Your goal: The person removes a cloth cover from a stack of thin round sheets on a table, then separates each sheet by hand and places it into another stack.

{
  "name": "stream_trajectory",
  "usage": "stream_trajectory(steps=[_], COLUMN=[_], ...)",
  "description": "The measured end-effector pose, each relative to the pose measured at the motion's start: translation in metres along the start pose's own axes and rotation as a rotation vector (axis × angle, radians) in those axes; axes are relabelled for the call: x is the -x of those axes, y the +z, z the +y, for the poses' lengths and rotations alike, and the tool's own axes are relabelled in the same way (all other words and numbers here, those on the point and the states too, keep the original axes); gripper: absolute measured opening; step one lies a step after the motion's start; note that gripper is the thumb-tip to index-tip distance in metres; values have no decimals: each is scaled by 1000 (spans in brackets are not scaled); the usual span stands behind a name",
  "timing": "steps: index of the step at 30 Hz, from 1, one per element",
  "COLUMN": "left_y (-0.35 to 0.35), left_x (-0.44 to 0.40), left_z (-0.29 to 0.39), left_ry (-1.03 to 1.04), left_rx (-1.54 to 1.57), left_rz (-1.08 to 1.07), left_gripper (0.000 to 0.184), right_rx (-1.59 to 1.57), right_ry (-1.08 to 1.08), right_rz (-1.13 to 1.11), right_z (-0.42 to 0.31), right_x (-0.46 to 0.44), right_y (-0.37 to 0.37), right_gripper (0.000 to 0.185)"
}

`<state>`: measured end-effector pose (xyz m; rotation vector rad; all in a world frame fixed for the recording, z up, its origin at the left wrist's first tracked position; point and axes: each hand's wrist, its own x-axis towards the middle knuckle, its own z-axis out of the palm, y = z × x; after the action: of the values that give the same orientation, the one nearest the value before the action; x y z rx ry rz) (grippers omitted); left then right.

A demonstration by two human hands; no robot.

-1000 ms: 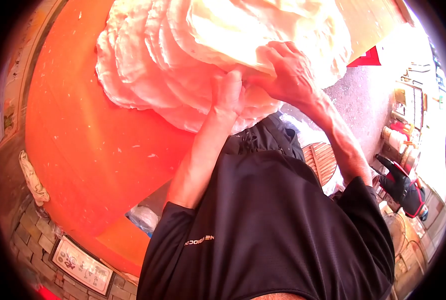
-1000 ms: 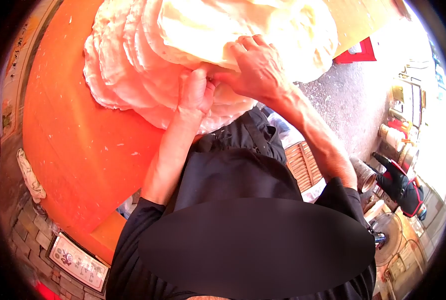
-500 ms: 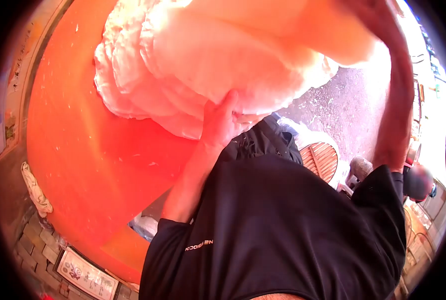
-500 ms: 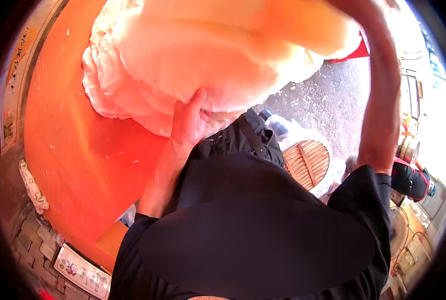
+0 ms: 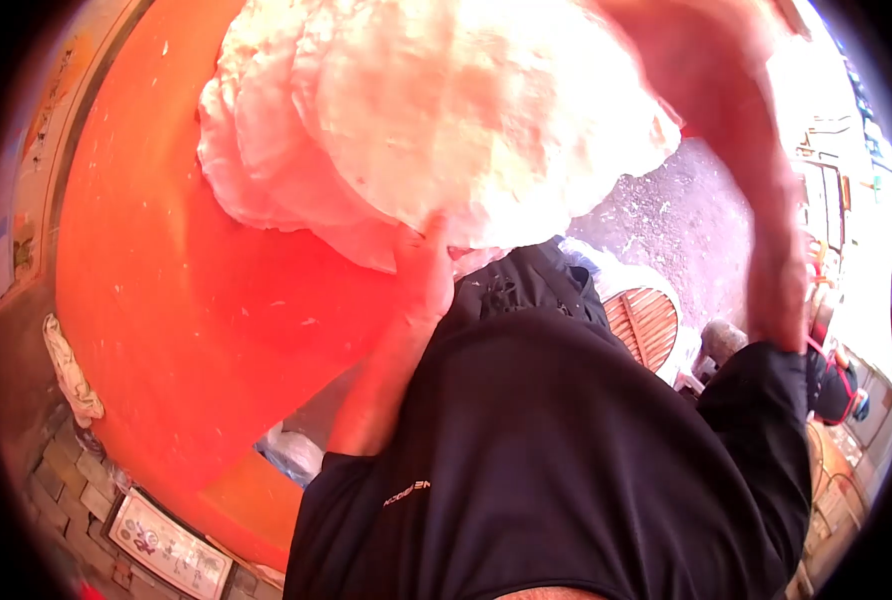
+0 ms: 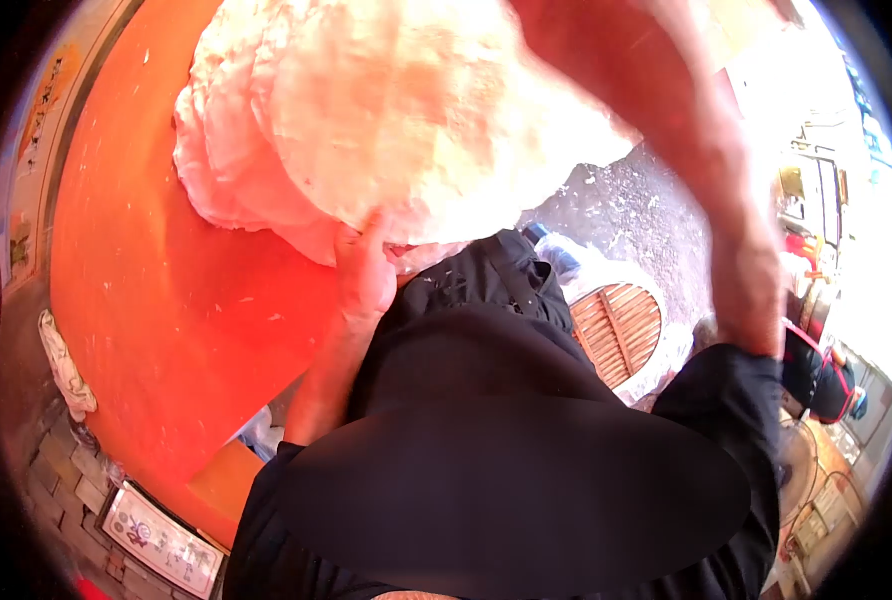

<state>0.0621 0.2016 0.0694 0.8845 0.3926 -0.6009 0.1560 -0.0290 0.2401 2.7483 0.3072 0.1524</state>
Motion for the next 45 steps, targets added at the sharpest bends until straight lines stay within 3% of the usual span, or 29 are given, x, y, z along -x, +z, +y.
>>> stream_trajectory(steps=[1, 2, 3, 5, 8, 10, 11, 12, 14, 15, 16, 17, 18, 19, 21, 23, 25, 26, 27, 29, 31, 34, 36, 40, 43, 45], left_y=[-5, -11, -15, -16, -14, -28, -34, -39, -8, -15, -17, -16, -13, -9, -5, -9, 0, -9, -10, -16, -36, -63, -65, -53, -63, -67], left_x=[0, 1, 1, 6, 13, 5, 1, -1, 13, 12, 13, 15, 17, 17, 16, 13, 13, 9, 6, 5, 6, 2, 1, -6, -14, -15], left_z=[-6, -14, -20, -23, -20, -34, -40, -47, -17, -19, -19, -18, -17, -13, -10, -12, -2, -4, 2, 7, 7, 10, 16, 14, 7, 5], left_ry=[-12, -24, 16, 71, 1, 0, -74, -65, 51, -47, -48, 20, 93, -21, -10, -14, 106, 127, 170, 235, 258, 284, 185, 125, 142, 144], left_rx=[-20, -41, -67, -118, -208, -158, -333, -329, -196, -215, -211, -160, -108, -20, 25, 27, -37, -93, -123, -145, -250, -341, -290, -142, -79, 11], left_rz=[14, 28, 52, 47, 109, 10, 204, 203, -38, -11, -5, -19, -37, -11, -13, -7, -74, -89, -112, -73, 26, 189, 280, 257, 235, 234], left_gripper=[24, 24, 24, 27, 33, 22, 22, 22, 22, 23, 23, 23, 25, 23, 20, 21, 30, 33, 35, 39, 37, 32, 29, 31, 29, 28], right_rx=[-196, -288, -489, -627, -701, -705, -743, -781, -795, -870, -945, -1050, -1046, -954, -833, -885, -849, -231, -155, -209, -75, 283, 51, -388, -632, -704], right_ry=[-145, -128, -177, -168, -169, -166, -191, -218, -223, -203, -182, -251, -246, -250, -213, -186, -159, -403, -328, -269, -110, -443, -342, -138, -76, -66], right_rz=[38, -83, -37, -228, -38, 0, -31, -63, -195, -197, -198, -194, -199, -48, 51, -55, -209, 47, -495, -372, 87, 848, 577, 21, -217, -192], right_z=[-20, -54, -83, -102, -113, -120, -132, -139, -144, -144, -142, -132, -131, -132, -137, -135, -125, -111, -99, -62, -14, 22, -4, -71, -98, -92], right_x=[7, 18, 25, 38, 36, 39, 44, 47, 56, 61, 66, 70, 80, 86, 94, 95, 80, 78, 31, 8, -12, -20, -20, -5, 1, 10], right_y=[31, 48, 80, 75, 75, 68, 74, 76, 72, 73, 75, 67, 65, 65, 74, 91, 89, 90, 36, 33, -32, -47, -31, 40, 104, 110], right_gripper=[14, 15, 15, 14, 11, 9, 9, 10, 15, 21, 27, 45, 45, 46, 47, 43, 30, 23, 25, 13, 12, 11, 11, 14, 13, 13])
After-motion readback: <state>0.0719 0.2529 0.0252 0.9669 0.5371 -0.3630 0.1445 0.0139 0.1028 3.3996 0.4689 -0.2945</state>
